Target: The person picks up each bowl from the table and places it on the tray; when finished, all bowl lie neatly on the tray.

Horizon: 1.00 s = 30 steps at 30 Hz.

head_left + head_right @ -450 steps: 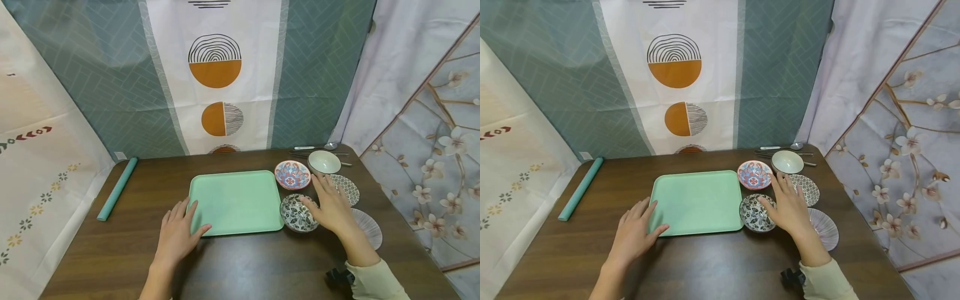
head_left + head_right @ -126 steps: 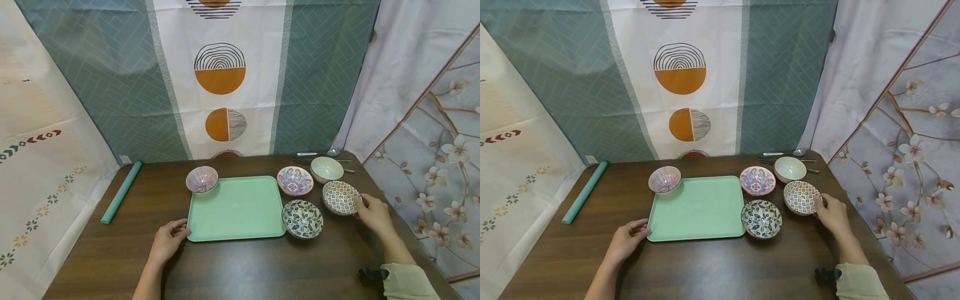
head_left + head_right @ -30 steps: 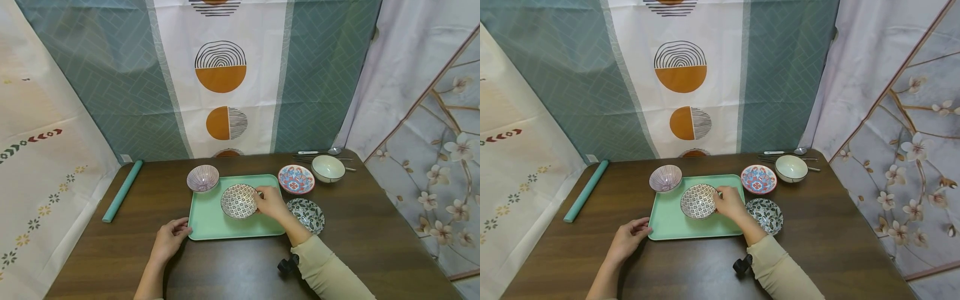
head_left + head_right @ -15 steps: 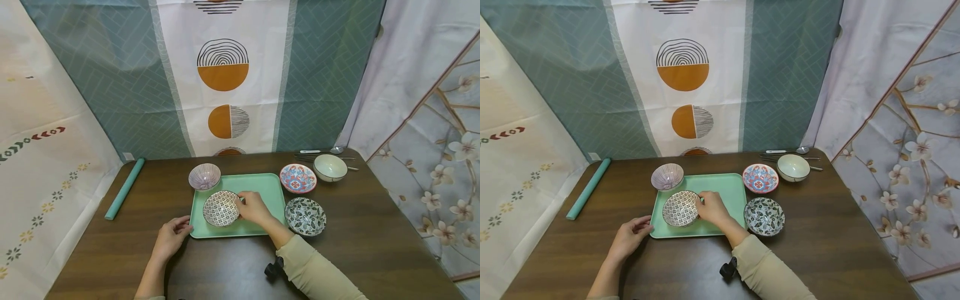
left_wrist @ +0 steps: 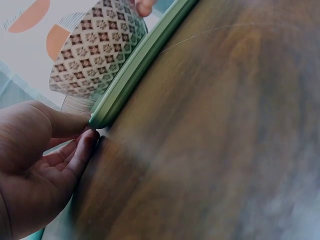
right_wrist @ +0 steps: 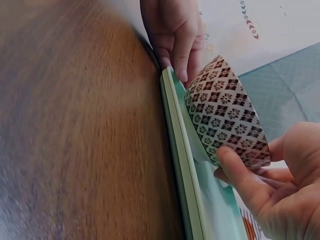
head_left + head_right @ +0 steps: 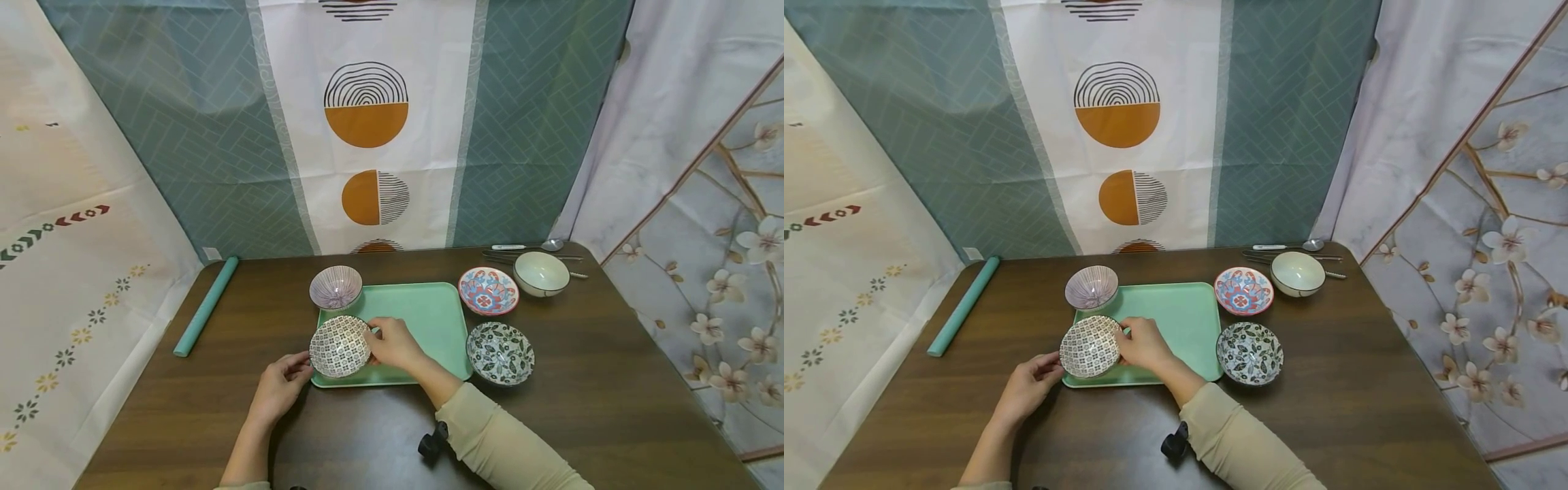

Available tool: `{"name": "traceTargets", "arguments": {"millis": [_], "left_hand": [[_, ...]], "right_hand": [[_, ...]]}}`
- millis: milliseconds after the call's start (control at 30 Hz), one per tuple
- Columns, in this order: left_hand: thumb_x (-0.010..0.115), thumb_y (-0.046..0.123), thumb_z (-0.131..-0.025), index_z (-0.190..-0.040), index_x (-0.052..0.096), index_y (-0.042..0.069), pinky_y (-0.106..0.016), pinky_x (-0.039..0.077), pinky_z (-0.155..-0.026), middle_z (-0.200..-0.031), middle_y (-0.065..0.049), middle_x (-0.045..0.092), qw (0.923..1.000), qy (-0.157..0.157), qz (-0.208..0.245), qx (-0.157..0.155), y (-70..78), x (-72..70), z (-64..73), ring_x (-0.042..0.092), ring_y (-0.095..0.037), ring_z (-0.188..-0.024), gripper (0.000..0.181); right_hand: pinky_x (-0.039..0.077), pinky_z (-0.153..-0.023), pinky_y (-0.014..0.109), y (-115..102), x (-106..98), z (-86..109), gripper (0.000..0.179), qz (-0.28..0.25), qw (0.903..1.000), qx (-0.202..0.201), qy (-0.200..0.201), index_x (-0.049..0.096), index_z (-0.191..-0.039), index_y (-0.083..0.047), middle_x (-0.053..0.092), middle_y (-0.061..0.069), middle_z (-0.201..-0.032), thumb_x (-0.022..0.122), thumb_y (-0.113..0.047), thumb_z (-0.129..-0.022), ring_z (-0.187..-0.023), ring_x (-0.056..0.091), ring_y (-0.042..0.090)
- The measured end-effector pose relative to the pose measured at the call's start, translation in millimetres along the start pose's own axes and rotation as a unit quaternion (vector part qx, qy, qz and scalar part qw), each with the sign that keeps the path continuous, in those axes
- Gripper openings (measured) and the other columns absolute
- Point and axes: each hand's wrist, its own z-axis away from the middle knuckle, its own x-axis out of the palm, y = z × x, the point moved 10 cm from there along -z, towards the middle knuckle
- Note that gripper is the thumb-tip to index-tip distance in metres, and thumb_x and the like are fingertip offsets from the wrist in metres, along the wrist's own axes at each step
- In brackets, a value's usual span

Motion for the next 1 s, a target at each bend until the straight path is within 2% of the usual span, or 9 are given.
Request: {"name": "traceTargets", "arguments": {"millis": [267, 467, 600, 800, 867, 1000], "left_hand": [[0.067, -0.004, -0.093, -0.126, 0.064, -0.010, -0.020, 0.053, -0.080, -0.115, -0.016, 0.068, 1.0000, -0.003, -0.004, -0.007, -2.7, 0.7, -1.1, 0.064, -0.023, -0.101, 0.034], [0.067, -0.006, -0.092, -0.126, 0.064, -0.010, -0.020, 0.054, -0.082, -0.115, -0.017, 0.067, 0.9999, -0.008, 0.007, -0.002, -1.6, 2.0, 1.0, 0.065, -0.024, -0.101, 0.034], [0.068, -0.007, -0.092, -0.126, 0.064, -0.011, -0.021, 0.056, -0.082, -0.114, -0.018, 0.067, 0.9999, -0.009, 0.014, -0.002, -0.1, 2.1, 7.2, 0.066, -0.025, -0.102, 0.035], [0.074, -0.005, -0.089, -0.120, 0.069, -0.010, -0.019, 0.056, -0.075, -0.105, -0.014, 0.070, 0.9994, 0.006, 0.033, -0.010, 0.1, -0.4, 14.5, 0.068, -0.017, -0.092, 0.031], [0.075, -0.005, -0.088, -0.118, 0.070, -0.009, -0.019, 0.057, -0.075, -0.103, -0.014, 0.070, 0.9988, 0.008, 0.048, -0.007, 1.0, -0.6, 15.0, 0.068, -0.015, -0.089, 0.031], [0.078, -0.003, -0.086, -0.114, 0.073, -0.005, -0.019, 0.057, -0.076, -0.102, -0.013, 0.071, 0.9976, 0.012, 0.067, -0.001, 1.9, -0.5, 14.8, 0.068, -0.012, -0.089, 0.029]], "right_hand": [[0.061, -0.056, 0.037, -2, 9, 4.1, 0.024, -0.036, 0.9985, 0.006, -0.041, 0.065, -0.118, 0.007, 0.070, 0.010, -0.067, 0.053, -0.011, -0.106, -0.060, 0.071, 0.033], [0.060, -0.057, 0.034, -2, 8, 7.0, 0.028, -0.012, 0.9981, -0.002, -0.060, 0.065, -0.122, 0.006, 0.073, 0.012, -0.075, 0.054, -0.014, -0.106, -0.065, 0.073, 0.031], [0.057, -0.060, 0.029, -3, 2, 12.7, 0.035, 0.013, 0.9978, -0.006, -0.064, 0.063, -0.130, 0.004, 0.075, 0.011, -0.087, 0.058, -0.019, -0.104, -0.073, 0.074, 0.028], [0.055, -0.065, 0.029, -16, -25, 25.6, 0.037, 0.026, 0.9976, -0.034, -0.055, 0.061, -0.132, 0.005, 0.074, 0.017, -0.098, 0.058, -0.020, -0.104, -0.085, 0.073, 0.032], [0.057, -0.068, 0.030, -22, -39, 29.6, 0.036, 0.020, 0.9977, -0.044, -0.047, 0.062, -0.131, 0.004, 0.074, 0.018, -0.101, 0.059, -0.019, -0.104, -0.088, 0.073, 0.035], [0.059, -0.075, 0.030, -29, -74, 38.0, 0.034, 0.029, 0.9979, -0.055, -0.019, 0.063, -0.132, -0.001, 0.074, 0.012, -0.103, 0.060, -0.020, -0.103, -0.093, 0.072, 0.034]]}}
